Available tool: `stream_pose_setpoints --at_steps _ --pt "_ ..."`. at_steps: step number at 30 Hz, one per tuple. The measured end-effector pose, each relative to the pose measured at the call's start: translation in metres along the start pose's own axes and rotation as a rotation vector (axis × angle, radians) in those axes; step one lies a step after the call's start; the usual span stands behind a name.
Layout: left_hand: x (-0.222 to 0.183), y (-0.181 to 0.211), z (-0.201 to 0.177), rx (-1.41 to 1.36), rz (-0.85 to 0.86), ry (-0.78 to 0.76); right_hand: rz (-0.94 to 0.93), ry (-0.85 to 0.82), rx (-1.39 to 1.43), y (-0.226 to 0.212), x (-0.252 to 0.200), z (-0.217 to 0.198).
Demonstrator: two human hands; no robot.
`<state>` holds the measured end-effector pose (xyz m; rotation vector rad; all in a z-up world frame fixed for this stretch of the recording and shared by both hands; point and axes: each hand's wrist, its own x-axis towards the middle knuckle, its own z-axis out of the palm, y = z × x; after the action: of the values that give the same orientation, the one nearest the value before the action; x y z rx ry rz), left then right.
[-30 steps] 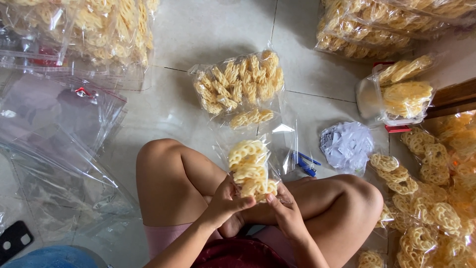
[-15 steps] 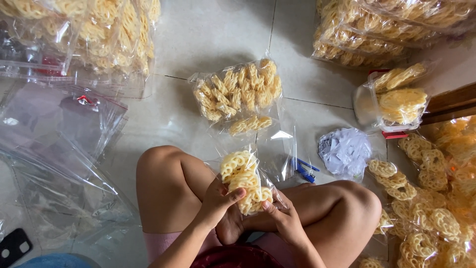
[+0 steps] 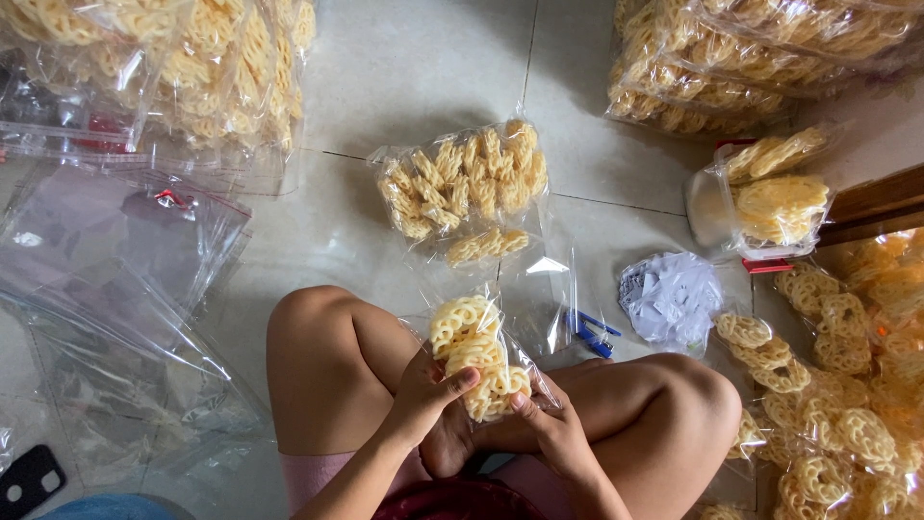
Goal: Packing snacks into plastic bags and sealing them with a stapler
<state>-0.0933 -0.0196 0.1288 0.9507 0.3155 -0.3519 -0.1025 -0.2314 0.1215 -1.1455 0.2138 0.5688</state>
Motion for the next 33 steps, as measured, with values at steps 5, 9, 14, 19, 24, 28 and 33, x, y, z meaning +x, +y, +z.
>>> stream_pose_setpoints --at_steps 5,9,14,19,24,28,33 --pt "0.000 -0.003 0.000 -0.012 0.010 -0.006 -0.008 -0.011 -0.025 0.002 0.000 -0.002" --pt "-0.001 -0.004 0.000 0.034 0.038 -0.011 0.003 -0.007 0.016 0.006 -0.001 -0.004" --pt "-0.001 -0.003 0.002 0.045 0.055 -0.021 0.000 -0.007 0.002 0.005 -0.002 -0.004" --pt "-0.001 -0.006 -0.002 0.069 0.055 -0.007 -0.002 -0.020 0.004 0.003 -0.001 -0.002" --pt "0.002 -0.012 -0.005 0.027 0.054 -0.013 -0.075 -0.055 -0.047 0.001 0.000 -0.002" --pt "0.004 -0.008 0.000 -0.061 0.077 -0.012 -0.059 0.003 0.017 0.013 -0.002 -0.006" --pt "0.007 -0.026 0.007 -0.026 0.110 -0.026 -0.105 0.084 0.180 0.032 -0.004 -0.003"
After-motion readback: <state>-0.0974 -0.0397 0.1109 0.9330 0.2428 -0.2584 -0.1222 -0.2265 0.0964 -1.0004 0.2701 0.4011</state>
